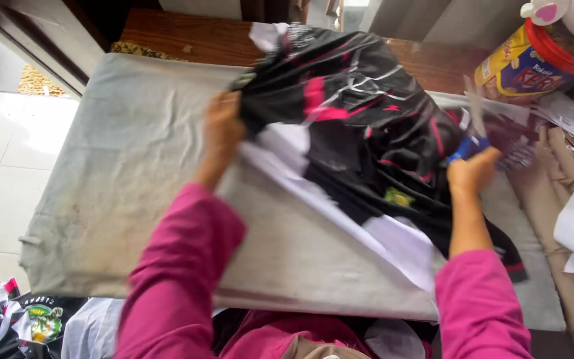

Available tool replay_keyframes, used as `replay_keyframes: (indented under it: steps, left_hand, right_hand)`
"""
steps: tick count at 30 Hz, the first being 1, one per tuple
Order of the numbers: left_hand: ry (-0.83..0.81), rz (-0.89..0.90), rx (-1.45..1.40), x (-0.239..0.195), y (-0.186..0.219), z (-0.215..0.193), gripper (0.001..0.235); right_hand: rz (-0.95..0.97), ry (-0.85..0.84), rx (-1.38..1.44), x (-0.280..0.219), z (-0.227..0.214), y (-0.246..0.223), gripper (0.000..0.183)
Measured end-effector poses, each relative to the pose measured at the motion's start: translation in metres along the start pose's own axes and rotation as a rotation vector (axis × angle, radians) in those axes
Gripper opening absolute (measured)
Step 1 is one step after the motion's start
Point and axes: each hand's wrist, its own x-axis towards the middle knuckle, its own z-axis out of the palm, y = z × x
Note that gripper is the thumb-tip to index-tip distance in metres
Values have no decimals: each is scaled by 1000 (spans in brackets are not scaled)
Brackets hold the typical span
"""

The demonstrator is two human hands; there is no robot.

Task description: Cutting out garment patterns from printed fabric using scissors

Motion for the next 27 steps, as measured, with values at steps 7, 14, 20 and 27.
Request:
replay_keyframes:
  steps: [7,14,20,27]
  left_hand:
    - [-53,-426,295,-130,-58,-151,48]
    - [53,-282,455,-112,-3,-166,36]
    - [-62,-401,267,-123,-4,-163,21]
    - [-132,-148,293,-131,-9,-157,20]
  right_hand:
    - [-106,-191,571,26,-1,-142,36]
    - [78,-532,854,-31,-142,-153,11]
    - [146,-626,480,-140,-195,-77,32]
    - [-123,-296,201,-223,-156,-50,28]
